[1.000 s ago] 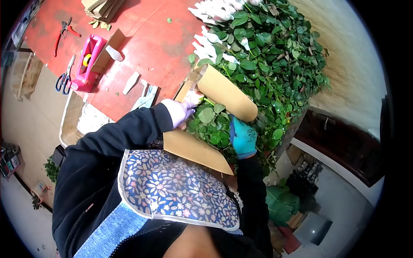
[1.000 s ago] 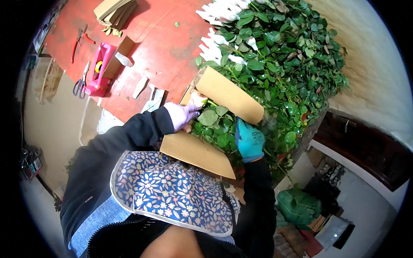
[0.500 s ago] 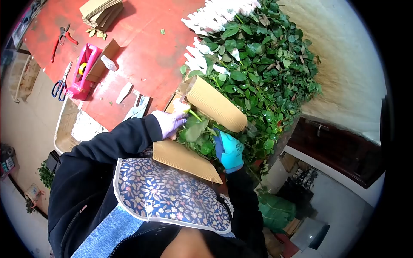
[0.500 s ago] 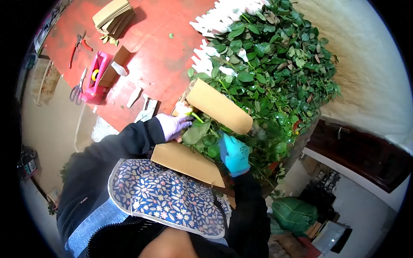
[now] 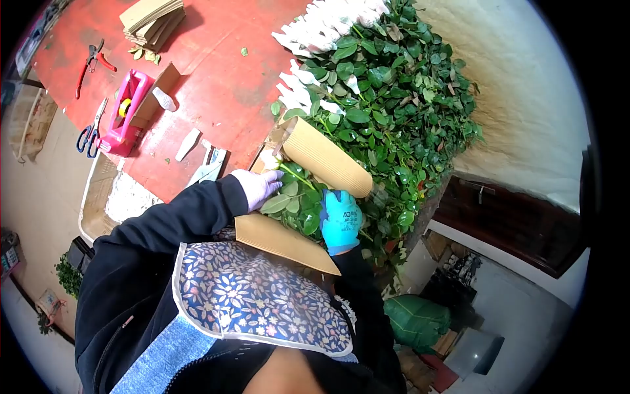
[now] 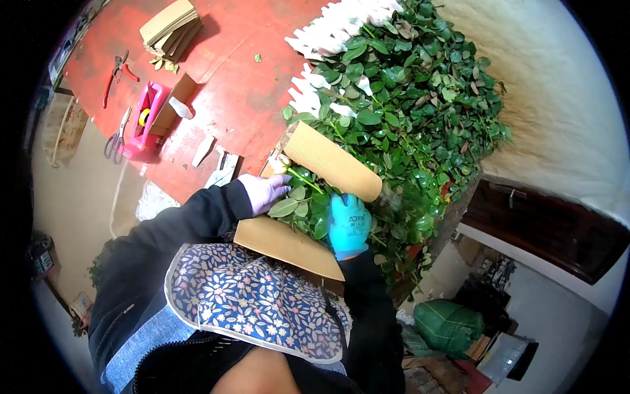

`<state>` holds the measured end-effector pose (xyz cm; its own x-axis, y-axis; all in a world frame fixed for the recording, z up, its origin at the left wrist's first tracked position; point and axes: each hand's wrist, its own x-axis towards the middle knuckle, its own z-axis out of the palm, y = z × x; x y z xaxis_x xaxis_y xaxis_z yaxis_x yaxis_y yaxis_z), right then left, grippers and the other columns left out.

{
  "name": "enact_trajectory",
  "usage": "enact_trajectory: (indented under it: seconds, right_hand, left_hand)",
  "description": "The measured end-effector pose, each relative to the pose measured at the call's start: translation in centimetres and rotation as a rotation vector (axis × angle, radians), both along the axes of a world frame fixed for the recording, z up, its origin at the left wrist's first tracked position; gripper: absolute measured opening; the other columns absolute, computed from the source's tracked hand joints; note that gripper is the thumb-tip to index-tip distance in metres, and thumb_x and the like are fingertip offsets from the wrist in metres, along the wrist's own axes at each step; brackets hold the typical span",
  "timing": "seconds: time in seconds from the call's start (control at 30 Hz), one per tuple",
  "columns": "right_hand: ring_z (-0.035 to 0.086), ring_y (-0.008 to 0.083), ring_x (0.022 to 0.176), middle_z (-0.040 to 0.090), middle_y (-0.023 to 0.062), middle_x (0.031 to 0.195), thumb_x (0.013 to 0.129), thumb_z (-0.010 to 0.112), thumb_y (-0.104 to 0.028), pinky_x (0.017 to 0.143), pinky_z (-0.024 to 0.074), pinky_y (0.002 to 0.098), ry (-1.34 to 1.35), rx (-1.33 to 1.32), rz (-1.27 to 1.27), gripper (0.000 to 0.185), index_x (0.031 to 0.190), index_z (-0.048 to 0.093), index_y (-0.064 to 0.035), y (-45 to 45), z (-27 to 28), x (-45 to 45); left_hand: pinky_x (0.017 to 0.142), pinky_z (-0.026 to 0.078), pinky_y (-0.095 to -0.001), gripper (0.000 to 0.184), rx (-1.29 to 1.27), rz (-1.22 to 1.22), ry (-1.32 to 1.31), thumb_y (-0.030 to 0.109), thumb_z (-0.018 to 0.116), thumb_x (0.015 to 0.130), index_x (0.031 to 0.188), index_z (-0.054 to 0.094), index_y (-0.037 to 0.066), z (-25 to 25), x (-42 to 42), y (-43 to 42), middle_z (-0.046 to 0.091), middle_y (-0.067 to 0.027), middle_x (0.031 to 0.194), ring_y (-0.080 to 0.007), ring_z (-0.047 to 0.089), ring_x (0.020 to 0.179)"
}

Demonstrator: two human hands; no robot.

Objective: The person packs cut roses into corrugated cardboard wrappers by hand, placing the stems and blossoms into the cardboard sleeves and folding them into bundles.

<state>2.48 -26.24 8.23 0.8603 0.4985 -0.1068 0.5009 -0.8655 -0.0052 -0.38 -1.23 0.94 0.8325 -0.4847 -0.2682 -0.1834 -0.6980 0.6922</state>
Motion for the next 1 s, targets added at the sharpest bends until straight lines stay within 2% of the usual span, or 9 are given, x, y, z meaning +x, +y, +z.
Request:
enact_trajectory:
  seconds: [0.1, 0.23, 0.33, 0.47, 0.67, 0.73, 0.9, 1.0]
  right_hand:
    - [0.058, 0.0325, 0.084, 0.057, 0.0116, 0.090, 0.079, 0.062, -0.009, 0.067, 0.0485, 0.0440, 0.003, -0.028, 0.005, 0.025, 0.104, 0.066, -0.0080, -1.0, -1.1, 0.1]
    - [0.058, 0.0318, 0.083, 0.056, 0.0113, 0.089, 0.076, 0.061, -0.006, 0.066, 0.0483, 0.0425, 0.047, -0.071, -0.040, 0.022, 0.097, 0.064, -0.0076, -2.1, -2.2, -0.1]
    - [0.058, 0.0314, 0.083, 0.056, 0.0110, 0.089, 0.074, 0.061, -0.006, 0.065, 0.0483, 0.0420, 0.070, -0.084, -0.058, 0.020, 0.094, 0.062, -0.0076, -2.4, -2.1, 0.2]
    - [0.060, 0.0323, 0.082, 0.055, 0.0125, 0.091, 0.075, 0.062, -0.007, 0.064, 0.0507, 0.0436, 0.067, -0.110, -0.033, 0.018, 0.093, 0.060, -0.0088, -2.4, -1.6, 0.5]
    - [0.061, 0.0322, 0.082, 0.056, 0.0135, 0.093, 0.077, 0.063, -0.010, 0.063, 0.0529, 0.0438, 0.092, -0.155, -0.016, 0.018, 0.095, 0.060, -0.0101, -2.4, -2.1, 0.8]
    - [0.063, 0.0322, 0.080, 0.058, 0.0138, 0.093, 0.076, 0.065, -0.012, 0.063, 0.0533, 0.0431, 0.087, -0.174, 0.009, 0.020, 0.096, 0.060, -0.0107, -2.6, -2.5, 0.8]
    - [0.063, 0.0306, 0.079, 0.059, 0.0129, 0.091, 0.075, 0.067, -0.012, 0.063, 0.0530, 0.0418, 0.047, -0.099, 0.078, 0.021, 0.095, 0.061, -0.0102, -3.4, -3.3, 1.3]
    - [0.064, 0.0290, 0.078, 0.059, 0.0126, 0.090, 0.075, 0.065, -0.009, 0.060, 0.0518, 0.0415, 0.055, -0.097, 0.079, 0.017, 0.091, 0.061, -0.0097, -3.1, -2.6, 1.4]
  left_hand:
    - [0.063, 0.056, -0.0363, 0.042, -0.062, -0.036, -0.057, 0.021, 0.057, 0.088, 0.127, 0.057, 0.005, -1.4, 0.0, 0.1, 0.048, -0.0094, 0.139, -0.0256, 0.067, 0.073]
    - [0.064, 0.056, -0.0364, 0.042, -0.158, 0.043, 0.038, 0.019, 0.062, 0.085, 0.124, 0.059, 0.005, -1.4, -0.2, -0.1, 0.050, -0.0070, 0.136, -0.0256, 0.067, 0.073]
    - [0.064, 0.056, -0.0362, 0.043, -0.104, -0.001, 0.000, 0.020, 0.065, 0.084, 0.124, 0.059, 0.006, -1.1, 0.1, 0.1, 0.051, -0.0062, 0.136, -0.0257, 0.067, 0.073]
    - [0.068, 0.056, -0.0370, 0.045, -0.119, -0.079, -0.164, 0.021, 0.064, 0.084, 0.127, 0.057, 0.007, -0.8, 0.3, 0.5, 0.050, -0.0075, 0.136, -0.0266, 0.068, 0.081]
    - [0.073, 0.056, -0.0373, 0.044, -0.111, -0.060, 0.045, 0.022, 0.062, 0.086, 0.127, 0.057, 0.007, 0.1, 0.8, 0.4, 0.050, -0.0103, 0.137, -0.0277, 0.068, 0.086]
    - [0.073, 0.056, -0.0382, 0.044, -0.064, -0.118, -0.142, 0.022, 0.061, 0.086, 0.127, 0.057, 0.008, -0.1, 0.7, 0.6, 0.049, -0.0105, 0.138, -0.0286, 0.067, 0.086]
    - [0.071, 0.055, -0.0397, 0.047, -0.070, -0.188, -0.177, 0.021, 0.062, 0.085, 0.129, 0.054, 0.007, 1.7, 1.2, 1.0, 0.048, -0.0135, 0.139, -0.0308, 0.067, 0.083]
    - [0.070, 0.056, -0.0397, 0.049, 0.011, -0.198, -0.309, 0.020, 0.064, 0.083, 0.130, 0.054, 0.008, 2.8, 1.8, 0.9, 0.045, -0.0134, 0.143, -0.0308, 0.067, 0.082]
